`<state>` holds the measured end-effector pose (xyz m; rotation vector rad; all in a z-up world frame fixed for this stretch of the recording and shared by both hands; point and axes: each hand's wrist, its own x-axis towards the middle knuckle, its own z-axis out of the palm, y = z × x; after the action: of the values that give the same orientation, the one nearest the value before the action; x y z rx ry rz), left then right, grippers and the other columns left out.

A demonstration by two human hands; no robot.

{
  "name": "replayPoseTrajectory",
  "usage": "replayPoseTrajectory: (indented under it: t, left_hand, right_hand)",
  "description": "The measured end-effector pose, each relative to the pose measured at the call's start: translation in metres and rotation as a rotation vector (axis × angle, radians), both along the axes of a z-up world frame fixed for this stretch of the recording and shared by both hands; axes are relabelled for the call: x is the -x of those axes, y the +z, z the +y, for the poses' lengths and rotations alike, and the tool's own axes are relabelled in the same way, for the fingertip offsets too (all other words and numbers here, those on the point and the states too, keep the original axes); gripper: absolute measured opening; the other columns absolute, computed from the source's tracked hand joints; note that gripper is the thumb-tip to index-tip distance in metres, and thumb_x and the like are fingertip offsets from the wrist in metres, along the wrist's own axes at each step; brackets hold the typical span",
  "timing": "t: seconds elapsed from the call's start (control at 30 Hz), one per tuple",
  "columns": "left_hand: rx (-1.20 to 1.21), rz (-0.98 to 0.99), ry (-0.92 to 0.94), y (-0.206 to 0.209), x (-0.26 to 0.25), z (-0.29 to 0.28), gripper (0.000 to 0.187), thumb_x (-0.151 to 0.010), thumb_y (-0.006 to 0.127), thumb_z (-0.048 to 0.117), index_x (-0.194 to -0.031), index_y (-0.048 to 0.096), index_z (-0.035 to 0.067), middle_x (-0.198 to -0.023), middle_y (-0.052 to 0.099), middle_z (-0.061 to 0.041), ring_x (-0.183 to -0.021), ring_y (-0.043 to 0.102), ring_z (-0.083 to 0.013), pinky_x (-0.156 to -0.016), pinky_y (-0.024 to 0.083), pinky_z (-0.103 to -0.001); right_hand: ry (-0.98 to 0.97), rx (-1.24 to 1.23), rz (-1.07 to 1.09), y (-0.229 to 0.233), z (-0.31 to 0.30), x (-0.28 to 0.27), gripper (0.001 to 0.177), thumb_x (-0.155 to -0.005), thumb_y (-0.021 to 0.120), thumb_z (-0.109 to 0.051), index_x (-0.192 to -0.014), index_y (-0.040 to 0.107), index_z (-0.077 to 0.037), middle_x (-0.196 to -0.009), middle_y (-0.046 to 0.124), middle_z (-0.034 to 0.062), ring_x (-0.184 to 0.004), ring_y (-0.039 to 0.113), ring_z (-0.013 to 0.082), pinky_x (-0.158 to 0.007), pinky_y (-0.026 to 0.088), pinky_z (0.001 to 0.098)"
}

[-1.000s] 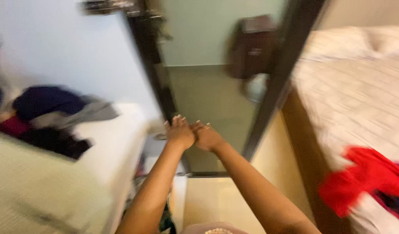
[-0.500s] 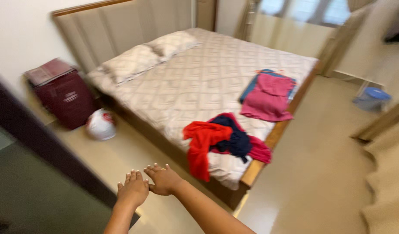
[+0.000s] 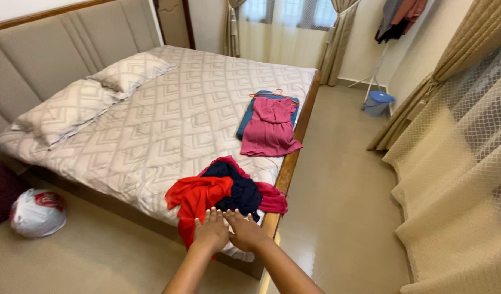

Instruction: The person puts clothes onto hangers by hand and hangs them on a rod inside a closet.

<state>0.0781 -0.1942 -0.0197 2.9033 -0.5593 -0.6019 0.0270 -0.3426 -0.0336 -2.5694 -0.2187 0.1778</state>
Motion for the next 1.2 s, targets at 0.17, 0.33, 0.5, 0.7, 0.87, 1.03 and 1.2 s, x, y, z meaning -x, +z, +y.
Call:
replayPoseTrajectory:
  t: [0.17,0.33,0.5,0.7,0.87,1.03,1.2]
  left_hand:
    - [0.058,-0.029,-0.089,0.006,-0.062,-0.061,0.069,-0.105,0.035,0.041,-0.161,0.017,0.005,-0.172,0.006,-0.014,-0.160,0.005,-0.0306,-0.125,0.009,-0.060]
    - [0.084,-0.014,-0.130,0.015,-0.119,-0.106,0.069,-0.106,0.035,0.039,-0.161,0.017,0.003,-0.172,0.007,-0.015,-0.159,0.007,-0.0319,-0.124,0.011,-0.061]
    - [0.124,0.021,-0.139,0.002,-0.160,-0.143,0.070,-0.104,0.036,0.039,-0.161,0.017,0.004,-0.171,0.009,-0.015,-0.159,0.008,-0.0315,-0.125,0.011,-0.060]
    - [0.108,0.036,-0.175,-0.019,-0.183,-0.188,0.067,-0.106,0.033,0.038,-0.160,0.019,0.000,-0.171,0.011,-0.018,-0.159,0.008,-0.0332,-0.124,0.011,-0.062]
    - [0.099,0.040,-0.133,-0.040,-0.206,-0.228,0.068,-0.105,0.035,0.037,-0.160,0.020,0.001,-0.171,0.011,-0.018,-0.158,0.008,-0.0336,-0.124,0.010,-0.061]
    - [0.092,0.068,-0.043,-0.044,-0.232,-0.287,0.068,-0.104,0.036,0.038,-0.161,0.019,0.003,-0.171,0.010,-0.015,-0.159,0.008,-0.0315,-0.125,0.009,-0.060]
    - [0.040,0.104,-0.028,-0.040,-0.261,-0.365,0.069,-0.105,0.036,0.037,-0.162,0.016,0.004,-0.172,0.007,-0.015,-0.159,0.006,-0.0314,-0.125,0.009,-0.059]
  right_hand:
    - [-0.065,0.087,0.002,-0.002,-0.058,-0.055,0.065,-0.101,0.049,-0.041,-0.157,0.033,-0.012,-0.165,0.031,0.0136,-0.153,0.025,0.0356,-0.120,0.019,0.0620]
    - [-0.097,0.113,-0.053,0.018,-0.099,-0.109,0.061,-0.100,0.047,-0.038,-0.155,0.037,-0.012,-0.163,0.036,0.0127,-0.151,0.030,0.0365,-0.119,0.024,0.0611]
    - [-0.133,0.170,-0.005,0.013,-0.132,-0.143,0.061,-0.100,0.047,-0.037,-0.155,0.035,-0.013,-0.162,0.036,0.0120,-0.151,0.032,0.0347,-0.117,0.025,0.0619]
    - [-0.130,0.184,0.023,-0.005,-0.179,-0.171,0.065,-0.098,0.049,-0.036,-0.156,0.033,-0.013,-0.163,0.034,0.0114,-0.151,0.031,0.0339,-0.118,0.026,0.0595]
    - [-0.089,0.176,0.042,-0.020,-0.218,-0.196,0.063,-0.100,0.046,-0.037,-0.157,0.032,-0.014,-0.164,0.033,0.0102,-0.152,0.029,0.0331,-0.119,0.023,0.0619]
    - [-0.015,0.223,0.126,-0.025,-0.280,-0.231,0.063,-0.103,0.042,-0.039,-0.159,0.027,-0.015,-0.167,0.026,0.0089,-0.154,0.022,0.0319,-0.121,0.017,0.0615]
    - [0.001,0.219,0.146,-0.022,-0.357,-0.264,0.061,-0.104,0.039,-0.038,-0.160,0.025,-0.015,-0.168,0.023,0.0084,-0.156,0.019,0.0303,-0.123,0.015,0.0600]
